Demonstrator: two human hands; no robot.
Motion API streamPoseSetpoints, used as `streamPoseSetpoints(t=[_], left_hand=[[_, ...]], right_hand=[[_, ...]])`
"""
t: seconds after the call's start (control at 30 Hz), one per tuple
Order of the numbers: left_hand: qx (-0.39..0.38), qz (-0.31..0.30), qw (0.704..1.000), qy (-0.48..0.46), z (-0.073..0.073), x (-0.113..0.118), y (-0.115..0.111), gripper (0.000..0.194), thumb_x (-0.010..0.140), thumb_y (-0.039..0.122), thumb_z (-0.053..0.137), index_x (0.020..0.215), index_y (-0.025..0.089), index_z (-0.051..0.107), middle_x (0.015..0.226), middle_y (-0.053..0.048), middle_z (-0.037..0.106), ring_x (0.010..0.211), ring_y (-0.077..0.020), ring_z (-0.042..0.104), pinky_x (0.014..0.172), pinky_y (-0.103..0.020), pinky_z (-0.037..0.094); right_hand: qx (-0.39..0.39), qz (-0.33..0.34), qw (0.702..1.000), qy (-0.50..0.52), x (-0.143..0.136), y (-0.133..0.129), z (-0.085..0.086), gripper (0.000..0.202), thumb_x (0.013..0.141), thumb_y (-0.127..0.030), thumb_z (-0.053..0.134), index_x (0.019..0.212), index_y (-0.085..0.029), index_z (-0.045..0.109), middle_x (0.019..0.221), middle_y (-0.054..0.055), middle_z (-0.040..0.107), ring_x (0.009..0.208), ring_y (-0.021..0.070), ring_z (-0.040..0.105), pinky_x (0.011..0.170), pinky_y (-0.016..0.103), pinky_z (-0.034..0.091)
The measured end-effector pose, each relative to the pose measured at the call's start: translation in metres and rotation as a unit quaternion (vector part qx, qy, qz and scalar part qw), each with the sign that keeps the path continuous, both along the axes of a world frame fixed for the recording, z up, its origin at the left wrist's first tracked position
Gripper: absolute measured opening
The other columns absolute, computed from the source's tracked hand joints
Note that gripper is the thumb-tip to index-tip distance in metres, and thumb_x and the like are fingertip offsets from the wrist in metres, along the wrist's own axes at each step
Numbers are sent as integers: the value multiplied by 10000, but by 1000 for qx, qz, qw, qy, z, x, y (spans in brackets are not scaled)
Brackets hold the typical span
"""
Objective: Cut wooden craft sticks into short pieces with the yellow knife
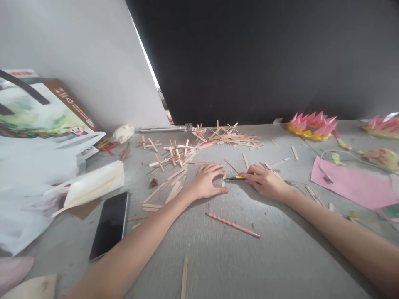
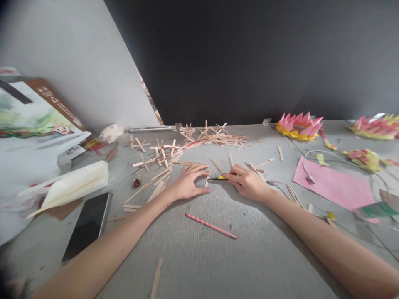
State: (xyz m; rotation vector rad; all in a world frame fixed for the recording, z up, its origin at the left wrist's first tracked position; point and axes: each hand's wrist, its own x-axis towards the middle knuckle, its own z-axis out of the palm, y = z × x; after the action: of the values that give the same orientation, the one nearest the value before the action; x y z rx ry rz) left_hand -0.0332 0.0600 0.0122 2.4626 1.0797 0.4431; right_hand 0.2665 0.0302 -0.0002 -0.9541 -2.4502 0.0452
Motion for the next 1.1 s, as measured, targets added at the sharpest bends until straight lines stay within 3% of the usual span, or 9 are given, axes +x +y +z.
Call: streamPoseSetpoints(t=[0.27, 0.93, 1.1], left_hand=[[-5, 7, 1000, 0, 6, 5, -3, 582, 807, 650, 786, 1235, 265, 705, 1585, -97, 522, 1500, -353, 418, 1255, -602, 241], [29, 16, 999, -13, 0, 7, -2, 576, 783, 634, 815, 1172, 226, 700, 1517, -116, 587, 1451, -332, 478, 1244, -548, 275], [17, 14, 1000, -12, 0, 6, -3, 609, 802, 700, 757, 1203, 246, 699, 1553, -105, 553, 1480, -346, 444, 1247, -548, 285]], right_hand=[[-2, -14, 1000, 12, 0, -3, -1, 362, 1053, -238, 505, 1340, -274, 723, 981, 78, 687, 853, 211, 649, 766, 333, 506], [20, -30, 999, 0, -5, -8, 2, 355, 1075, -253, 488, 1331, -251, 734, 970, 86, 681, 905, 226, 650, 783, 339, 513], [24, -17, 999, 12, -2, -7, -2, 350, 1071, -252, 500, 1337, -261, 727, 966, 85, 676, 888, 222, 640, 763, 332, 506]])
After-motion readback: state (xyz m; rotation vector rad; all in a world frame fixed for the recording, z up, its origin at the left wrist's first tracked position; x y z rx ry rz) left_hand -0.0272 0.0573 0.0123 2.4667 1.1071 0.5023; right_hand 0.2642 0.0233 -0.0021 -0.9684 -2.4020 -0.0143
